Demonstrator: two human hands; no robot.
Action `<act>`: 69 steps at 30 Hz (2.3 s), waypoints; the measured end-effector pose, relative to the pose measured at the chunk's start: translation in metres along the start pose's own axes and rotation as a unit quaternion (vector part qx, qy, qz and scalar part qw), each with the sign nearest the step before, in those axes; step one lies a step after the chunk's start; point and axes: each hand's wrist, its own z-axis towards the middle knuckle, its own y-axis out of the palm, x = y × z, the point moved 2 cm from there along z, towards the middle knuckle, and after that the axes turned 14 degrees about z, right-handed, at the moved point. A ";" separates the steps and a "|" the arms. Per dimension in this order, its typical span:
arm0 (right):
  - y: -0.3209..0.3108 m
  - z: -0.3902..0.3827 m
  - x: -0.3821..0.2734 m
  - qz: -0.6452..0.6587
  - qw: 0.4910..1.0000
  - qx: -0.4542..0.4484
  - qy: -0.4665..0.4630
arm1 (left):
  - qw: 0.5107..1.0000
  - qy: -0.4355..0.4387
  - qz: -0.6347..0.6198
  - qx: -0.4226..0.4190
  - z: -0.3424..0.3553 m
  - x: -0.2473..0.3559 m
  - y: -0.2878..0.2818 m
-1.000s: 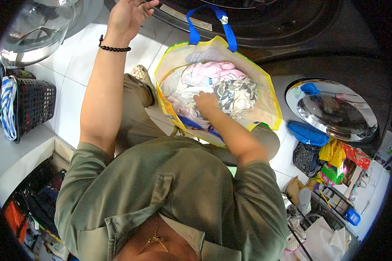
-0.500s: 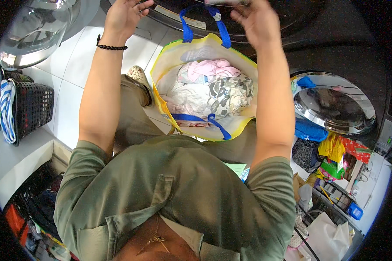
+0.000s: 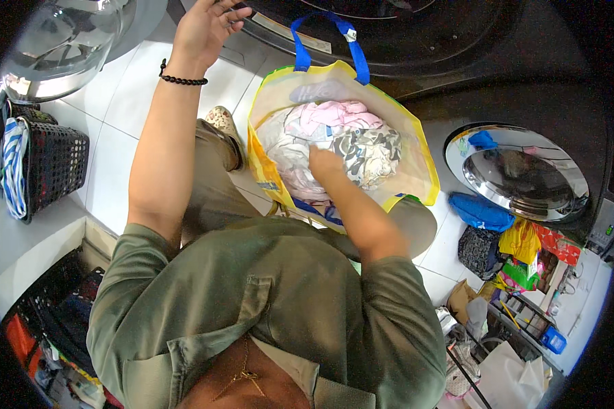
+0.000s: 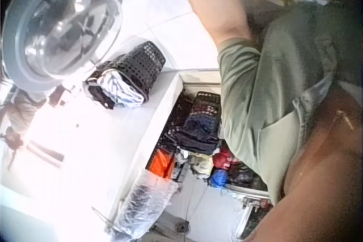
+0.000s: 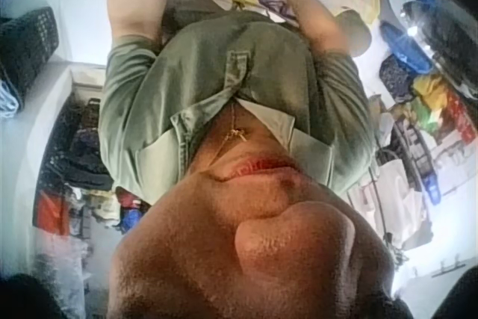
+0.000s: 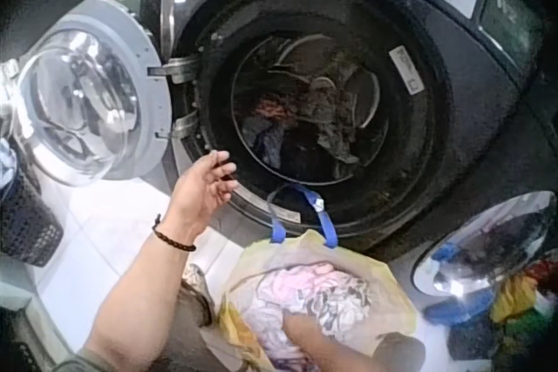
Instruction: The person opens a bag and loads clothes into a washing machine drum by hand.
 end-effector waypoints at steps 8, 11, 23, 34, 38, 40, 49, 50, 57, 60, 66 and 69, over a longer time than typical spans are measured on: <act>-0.166 -0.096 -0.045 0.255 0.934 -0.027 -0.247 | 0.999 -0.010 0.025 -0.026 -0.007 -0.002 0.012; -0.236 -0.133 -0.064 0.429 0.831 0.090 -0.341 | 0.951 0.084 0.154 -0.253 -0.018 -0.009 0.042; -0.245 -0.090 -0.091 0.433 0.756 0.292 -0.395 | 0.921 0.109 0.330 -0.179 -0.050 -0.020 0.075; -0.386 -0.018 -0.095 0.872 0.367 -0.017 -0.325 | 0.952 0.091 0.276 0.096 -0.022 0.013 0.016; -0.410 -0.012 -0.079 0.774 0.485 0.165 -0.372 | 0.960 0.086 0.245 0.103 -0.019 0.009 0.011; -0.375 -0.009 -0.078 0.655 0.638 0.062 -0.401 | 0.959 0.098 0.248 0.094 -0.018 0.008 0.009; -0.105 -0.009 0.037 -0.063 0.992 0.014 -0.112 | 0.968 0.073 0.230 0.071 -0.012 0.003 0.020; -0.092 -0.014 0.052 -0.131 0.990 0.032 -0.028 | 0.969 0.072 0.228 0.066 -0.012 0.002 0.022; -0.165 -0.070 0.068 0.041 0.981 0.146 -0.124 | 0.944 0.146 0.281 -0.087 -0.022 -0.014 0.058; -0.211 -0.111 0.046 0.162 0.948 0.233 -0.143 | 0.914 0.138 0.332 -0.186 -0.034 -0.025 0.079; -0.288 -0.212 -0.003 0.411 0.624 0.537 -0.392 | 0.809 0.270 0.403 -0.332 -0.057 -0.027 0.114; -0.309 -0.234 -0.014 0.462 0.468 0.577 -0.485 | 0.820 0.263 0.385 -0.333 -0.062 -0.024 0.116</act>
